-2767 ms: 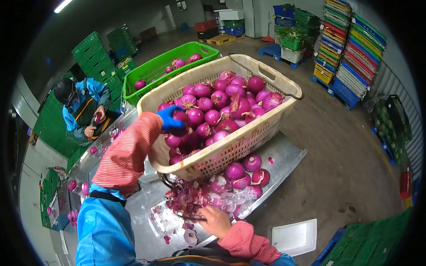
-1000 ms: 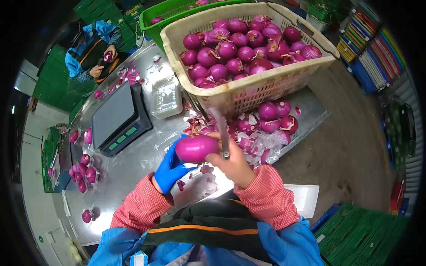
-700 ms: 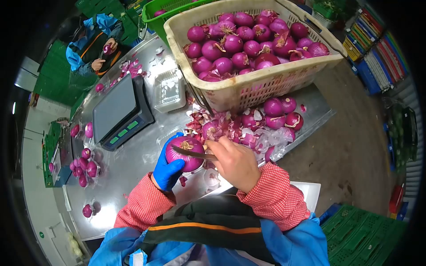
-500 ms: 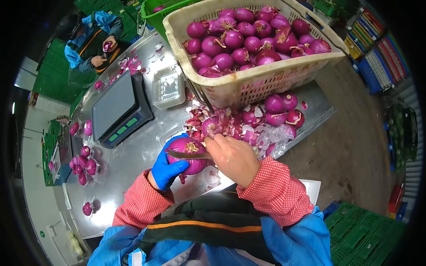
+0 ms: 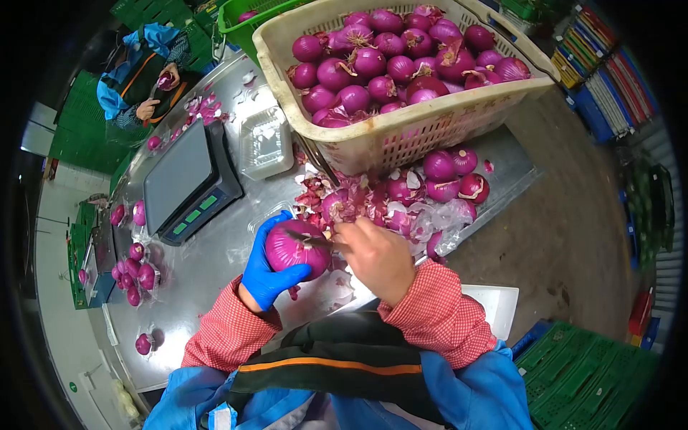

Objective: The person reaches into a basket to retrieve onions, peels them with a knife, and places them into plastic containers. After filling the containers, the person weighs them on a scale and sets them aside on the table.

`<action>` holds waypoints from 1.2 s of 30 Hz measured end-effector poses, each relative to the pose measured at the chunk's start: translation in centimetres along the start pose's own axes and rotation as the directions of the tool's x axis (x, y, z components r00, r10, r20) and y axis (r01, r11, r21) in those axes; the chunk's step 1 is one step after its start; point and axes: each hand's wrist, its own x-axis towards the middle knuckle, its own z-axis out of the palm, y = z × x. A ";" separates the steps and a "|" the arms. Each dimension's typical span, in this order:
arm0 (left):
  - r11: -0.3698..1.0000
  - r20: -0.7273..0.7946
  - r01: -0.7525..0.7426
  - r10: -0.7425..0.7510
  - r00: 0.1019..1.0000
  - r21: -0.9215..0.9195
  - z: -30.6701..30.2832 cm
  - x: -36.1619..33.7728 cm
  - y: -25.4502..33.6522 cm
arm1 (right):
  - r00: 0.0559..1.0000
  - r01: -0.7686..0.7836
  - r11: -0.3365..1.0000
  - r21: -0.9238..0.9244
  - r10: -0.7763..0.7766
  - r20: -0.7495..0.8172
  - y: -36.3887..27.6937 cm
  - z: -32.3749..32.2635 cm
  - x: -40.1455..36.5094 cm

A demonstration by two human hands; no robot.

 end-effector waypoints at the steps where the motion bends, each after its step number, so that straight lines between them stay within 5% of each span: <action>1: 0.996 -0.034 -0.046 0.049 0.998 0.071 0.2 -0.2 -0.2 | 0.999 0.032 0.999 -0.029 -0.031 0.031 -0.7 -0.3 0.1; 9: 0.973 -0.140 -0.115 0.144 0.980 0.199 -0.1 -0.6 -1.4 | 0.998 0.013 0.983 -0.186 -0.002 0.060 -2.1 0.9 0.0; 14: 0.982 -0.045 0.100 -0.109 0.993 -0.157 -0.5 -1.2 -0.8 | 0.998 0.060 0.981 -0.182 -0.061 -0.001 1.6 2.9 -0.6; 19: 0.764 0.149 0.326 -0.294 0.944 -0.557 -0.8 -2.6 2.1 | 0.988 -0.149 0.960 -0.237 0.151 -0.009 5.4 3.8 -1.9; 22: 0.847 0.015 0.218 -0.241 0.970 -0.484 -2.7 -3.2 0.3 | 0.990 -0.137 0.985 -0.104 0.132 -0.050 3.9 2.7 -1.2; 25: 0.877 -0.148 0.142 -0.233 0.961 -0.459 -5.7 -3.5 -1.6 | 0.991 -0.089 0.992 0.092 0.079 0.105 1.8 4.3 -1.0; 27: 0.854 -0.328 0.058 -0.260 0.908 -0.517 -8.8 -4.3 -2.3 | 0.963 -0.041 0.995 0.089 0.016 0.267 -0.3 5.6 -2.0; 29: 0.938 -0.587 -0.053 -0.169 0.792 -0.341 -11.3 -5.3 -2.8 | 0.927 0.070 0.998 0.006 -0.067 0.369 -2.0 7.1 -2.7; 32: 0.949 -0.667 -0.060 -0.173 0.724 -0.311 -14.5 -7.2 -3.8 | 0.878 0.361 0.899 -0.249 -0.237 0.416 -1.1 11.8 -4.1; 35: 0.911 -0.696 -0.066 -0.262 0.668 -0.406 -15.9 -9.2 -4.5 | 0.900 0.259 0.959 -0.113 -0.197 0.388 -1.1 12.1 -2.6; 36: 0.897 -0.704 -0.067 -0.294 0.647 -0.436 -16.1 -10.0 -4.7 | 0.951 0.147 0.988 0.049 -0.154 0.268 -2.5 10.9 -1.4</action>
